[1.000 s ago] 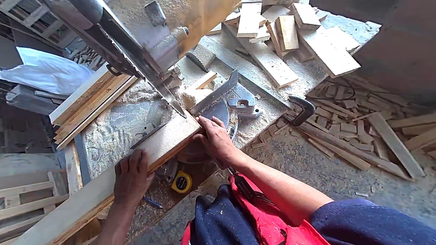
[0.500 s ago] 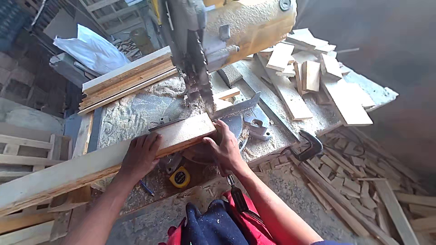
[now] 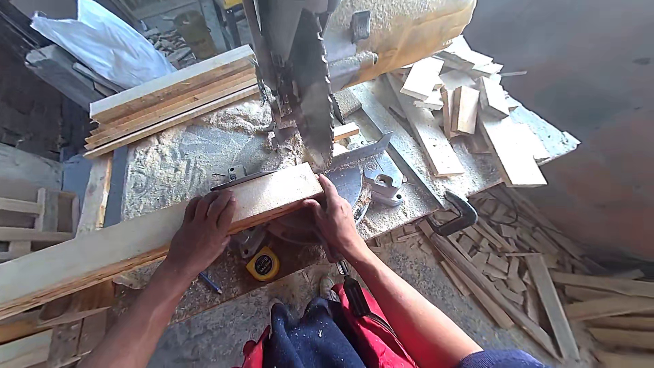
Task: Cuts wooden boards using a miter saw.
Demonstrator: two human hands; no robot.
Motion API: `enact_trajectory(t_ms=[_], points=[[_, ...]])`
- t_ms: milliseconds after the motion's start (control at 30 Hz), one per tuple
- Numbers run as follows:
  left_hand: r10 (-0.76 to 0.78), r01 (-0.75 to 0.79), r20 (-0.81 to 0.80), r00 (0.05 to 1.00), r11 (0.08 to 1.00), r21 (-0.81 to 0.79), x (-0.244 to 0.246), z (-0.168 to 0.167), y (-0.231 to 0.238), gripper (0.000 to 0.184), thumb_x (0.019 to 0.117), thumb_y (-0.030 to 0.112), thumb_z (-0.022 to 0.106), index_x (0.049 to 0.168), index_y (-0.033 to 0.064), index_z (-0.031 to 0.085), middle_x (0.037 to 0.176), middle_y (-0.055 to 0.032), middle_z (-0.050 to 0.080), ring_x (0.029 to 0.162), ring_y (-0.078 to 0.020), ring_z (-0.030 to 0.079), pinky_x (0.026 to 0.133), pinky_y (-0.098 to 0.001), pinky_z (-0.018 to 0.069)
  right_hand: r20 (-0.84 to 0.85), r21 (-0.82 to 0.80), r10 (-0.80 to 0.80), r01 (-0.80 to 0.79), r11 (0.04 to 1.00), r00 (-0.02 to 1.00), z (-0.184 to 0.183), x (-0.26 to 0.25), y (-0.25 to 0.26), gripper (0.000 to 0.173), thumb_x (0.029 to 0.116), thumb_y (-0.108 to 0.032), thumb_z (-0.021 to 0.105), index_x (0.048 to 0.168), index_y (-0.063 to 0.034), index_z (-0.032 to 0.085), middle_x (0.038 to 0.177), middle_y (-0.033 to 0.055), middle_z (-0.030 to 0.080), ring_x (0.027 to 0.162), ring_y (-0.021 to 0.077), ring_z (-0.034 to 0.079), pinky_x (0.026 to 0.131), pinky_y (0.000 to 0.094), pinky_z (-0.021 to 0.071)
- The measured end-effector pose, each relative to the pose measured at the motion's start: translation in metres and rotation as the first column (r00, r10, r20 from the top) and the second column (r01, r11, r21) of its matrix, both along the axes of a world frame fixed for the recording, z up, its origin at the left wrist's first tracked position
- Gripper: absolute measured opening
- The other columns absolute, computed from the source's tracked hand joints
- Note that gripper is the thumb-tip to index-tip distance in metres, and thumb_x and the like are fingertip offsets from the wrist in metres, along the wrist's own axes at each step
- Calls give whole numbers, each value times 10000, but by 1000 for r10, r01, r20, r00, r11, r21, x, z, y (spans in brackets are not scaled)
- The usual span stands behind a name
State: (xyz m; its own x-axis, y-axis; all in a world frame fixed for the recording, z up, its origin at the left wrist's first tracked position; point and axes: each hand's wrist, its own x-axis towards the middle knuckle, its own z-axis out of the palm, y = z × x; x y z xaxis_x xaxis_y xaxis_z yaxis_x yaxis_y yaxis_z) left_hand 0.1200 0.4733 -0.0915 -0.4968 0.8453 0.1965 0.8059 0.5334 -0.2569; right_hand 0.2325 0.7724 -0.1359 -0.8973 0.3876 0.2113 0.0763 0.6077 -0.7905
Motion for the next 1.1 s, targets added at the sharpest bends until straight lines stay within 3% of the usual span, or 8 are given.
enact_trajectory(t_ms=[200, 300, 400, 567, 700, 900, 1000, 1100], points=[[-3, 3, 14, 1000, 1000, 10, -1, 3, 2, 972, 609, 187, 975, 1431, 4, 488, 1560, -179, 427, 1379, -424, 459, 1132, -583, 359, -2, -13, -15, 15, 1000, 1000, -4, -3, -1, 680, 997, -442, 653, 1545, -107, 428, 1312, 140, 671, 1087, 281, 707, 922, 506, 588], [28, -28, 21, 999, 1000, 0, 2, 4, 1, 958, 620, 187, 976, 1435, 22, 501, 1564, -161, 430, 1381, -409, 463, 1137, -584, 358, -168, 173, -4, 33, 984, 986, -8, 2, -8, 683, 967, -355, 712, 1516, -55, 437, 1466, 115, 574, 1365, 265, 544, 1180, 486, 415], [40, -40, 43, 998, 999, 12, 0, 4, 1, 910, 674, 175, 951, 1452, 42, 497, 1561, -154, 443, 1388, -400, 466, 1134, -594, 362, -261, 442, 208, -75, 894, 943, 4, 0, -20, 763, 868, -490, 783, 1427, -40, 525, 1506, 161, 526, 1451, 338, 441, 1245, 578, 273], [57, -61, 111, 992, 998, 30, 3, 5, 1, 836, 728, 150, 906, 1450, 63, 495, 1565, -162, 446, 1410, -409, 452, 1156, -603, 350, 142, 635, 479, -451, 628, 866, 54, -74, -27, 1371, 493, -715, 892, 1615, -172, 321, 1621, 155, 400, 1524, 375, 316, 1275, 597, 147], [67, -68, 101, 993, 998, 3, -1, 2, -1, 861, 722, 208, 921, 1458, 92, 490, 1593, -126, 418, 1435, -372, 429, 1177, -580, 328, 351, 610, 458, -571, 549, 817, 54, -102, -25, 1351, 509, -655, 901, 1616, -188, 283, 1291, 177, 616, 1179, 379, 599, 1013, 557, 469], [132, -161, 343, 930, 985, 57, -3, 44, 5, 959, 661, 595, 893, 1438, 146, 556, 1607, -117, 393, 1442, -399, 394, 1171, -623, 313, 391, 593, 425, -577, 562, 816, 61, -98, -26, 1296, 542, -641, 888, 1604, -169, 314, 1304, 145, 622, 1192, 348, 597, 1002, 528, 473], [179, -264, 422, 889, 952, 152, -19, 40, 29, 1195, 567, 706, 876, 1532, 167, 423, 1601, -160, 376, 1460, -404, 372, 1172, -608, 339, 374, 606, 412, -555, 570, 831, 59, -98, -27, 1277, 523, -652, 876, 1593, -202, 342, 1291, 122, 635, 1182, 331, 607, 982, 531, 486], [183, -259, 470, 864, 961, 102, -36, 24, 43, 1225, 578, 720, 862, 1564, 176, 381, 1362, -174, 557, 1242, -403, 531, 983, -588, 488, 371, 614, 416, -555, 560, 830, 59, -99, -27, 1286, 517, -670, 870, 1586, -183, 345, 1302, 121, 632, 1193, 326, 605, 988, 529, 489]])
